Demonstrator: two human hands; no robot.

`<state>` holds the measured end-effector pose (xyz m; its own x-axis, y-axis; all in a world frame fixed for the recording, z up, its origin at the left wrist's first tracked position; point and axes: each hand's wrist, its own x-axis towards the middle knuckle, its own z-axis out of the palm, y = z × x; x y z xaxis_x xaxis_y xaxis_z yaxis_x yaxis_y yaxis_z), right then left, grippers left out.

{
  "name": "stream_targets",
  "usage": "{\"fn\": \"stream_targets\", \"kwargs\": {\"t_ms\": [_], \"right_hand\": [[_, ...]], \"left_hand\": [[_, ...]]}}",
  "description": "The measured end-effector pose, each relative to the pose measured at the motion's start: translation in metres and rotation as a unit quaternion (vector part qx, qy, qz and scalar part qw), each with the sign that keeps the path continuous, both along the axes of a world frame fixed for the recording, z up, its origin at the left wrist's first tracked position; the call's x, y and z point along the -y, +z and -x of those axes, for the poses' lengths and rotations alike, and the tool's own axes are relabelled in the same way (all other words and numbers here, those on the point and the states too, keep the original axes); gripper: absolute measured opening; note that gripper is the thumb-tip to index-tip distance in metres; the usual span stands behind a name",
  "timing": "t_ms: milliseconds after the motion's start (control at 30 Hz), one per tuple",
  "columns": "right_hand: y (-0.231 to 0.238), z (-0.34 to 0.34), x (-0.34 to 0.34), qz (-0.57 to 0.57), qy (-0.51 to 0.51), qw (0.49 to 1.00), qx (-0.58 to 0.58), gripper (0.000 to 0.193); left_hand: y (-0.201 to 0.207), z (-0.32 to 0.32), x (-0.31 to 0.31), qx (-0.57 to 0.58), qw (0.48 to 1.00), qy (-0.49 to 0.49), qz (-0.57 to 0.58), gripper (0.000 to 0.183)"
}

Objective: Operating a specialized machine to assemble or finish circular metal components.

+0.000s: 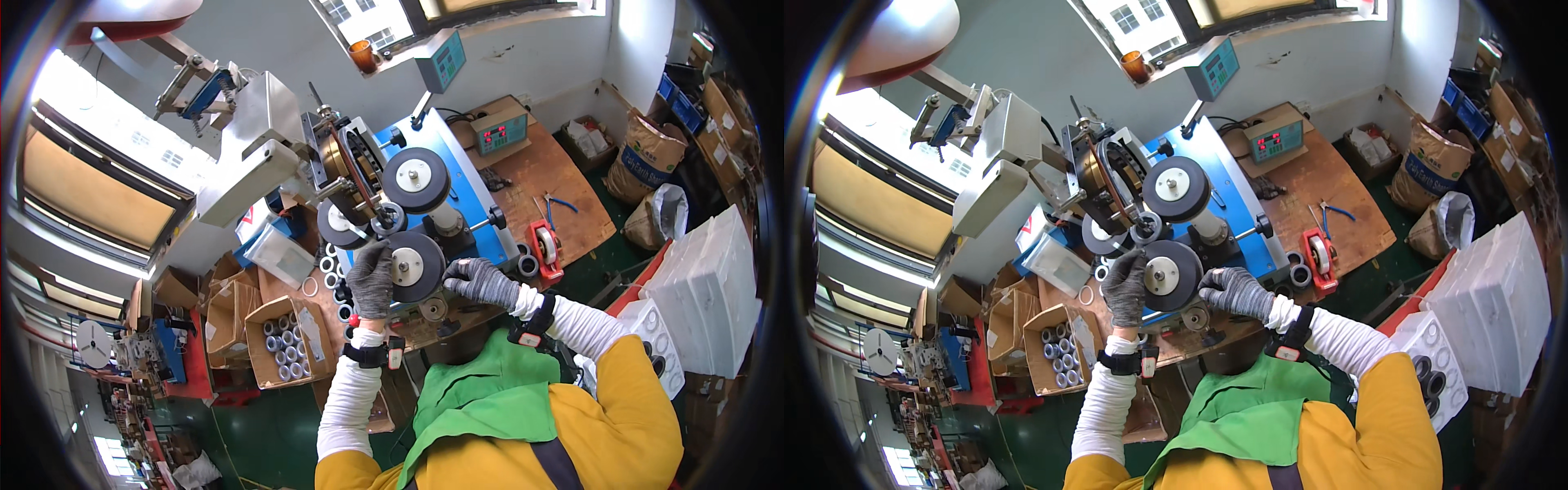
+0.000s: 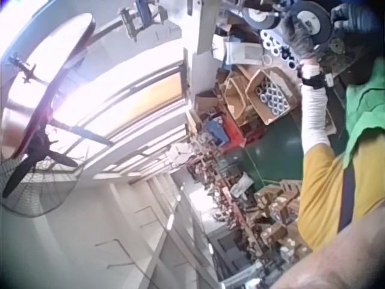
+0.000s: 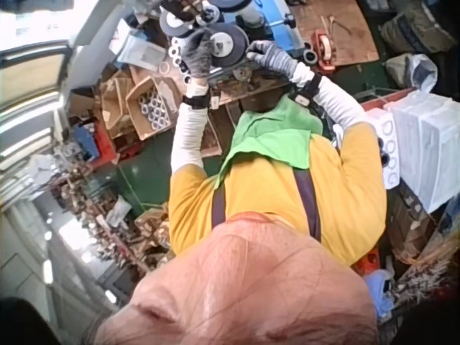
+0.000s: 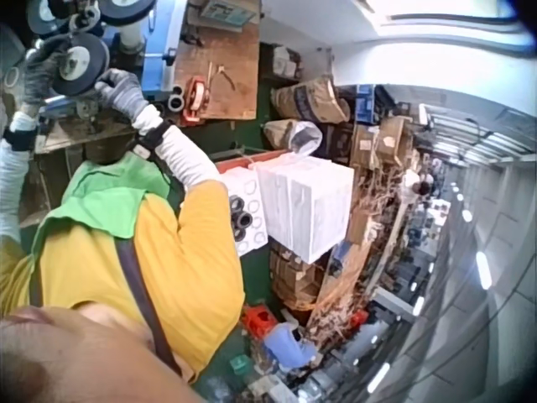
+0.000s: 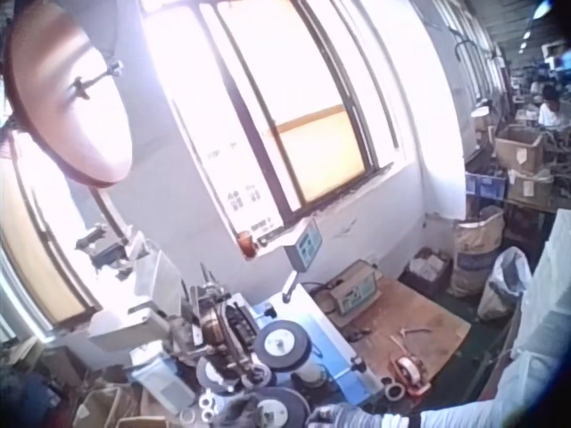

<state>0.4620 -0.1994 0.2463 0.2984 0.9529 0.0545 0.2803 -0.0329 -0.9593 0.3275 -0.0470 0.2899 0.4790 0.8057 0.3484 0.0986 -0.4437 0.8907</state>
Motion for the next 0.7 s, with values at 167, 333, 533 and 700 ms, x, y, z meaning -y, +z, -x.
{"fn": "stream_targets", "kwargs": {"t_ms": [167, 333, 533, 700], "right_hand": [[-0.008, -0.005, 0.0, 0.017, 0.0, 1.0, 0.005, 0.016], [-0.009, -0.011, -0.001, 0.021, 0.002, 1.0, 0.001, 0.014], [0.0, -0.025, -0.017, 0.008, 0.002, 1.0, -0.03, 0.013], [0.037, -0.059, -0.066, 0.006, -0.008, 0.998, -0.058, 0.018]], "left_hand": [[0.004, -0.001, 0.006, -0.045, 0.999, -0.011, -0.002, 0.014], [0.01, -0.004, 0.004, -0.086, 0.996, -0.014, 0.021, 0.015], [-0.004, -0.01, -0.011, -0.02, 0.999, 0.0, 0.047, 0.014], [-0.001, -0.019, -0.021, -0.021, 0.998, 0.028, 0.054, 0.015]]}}
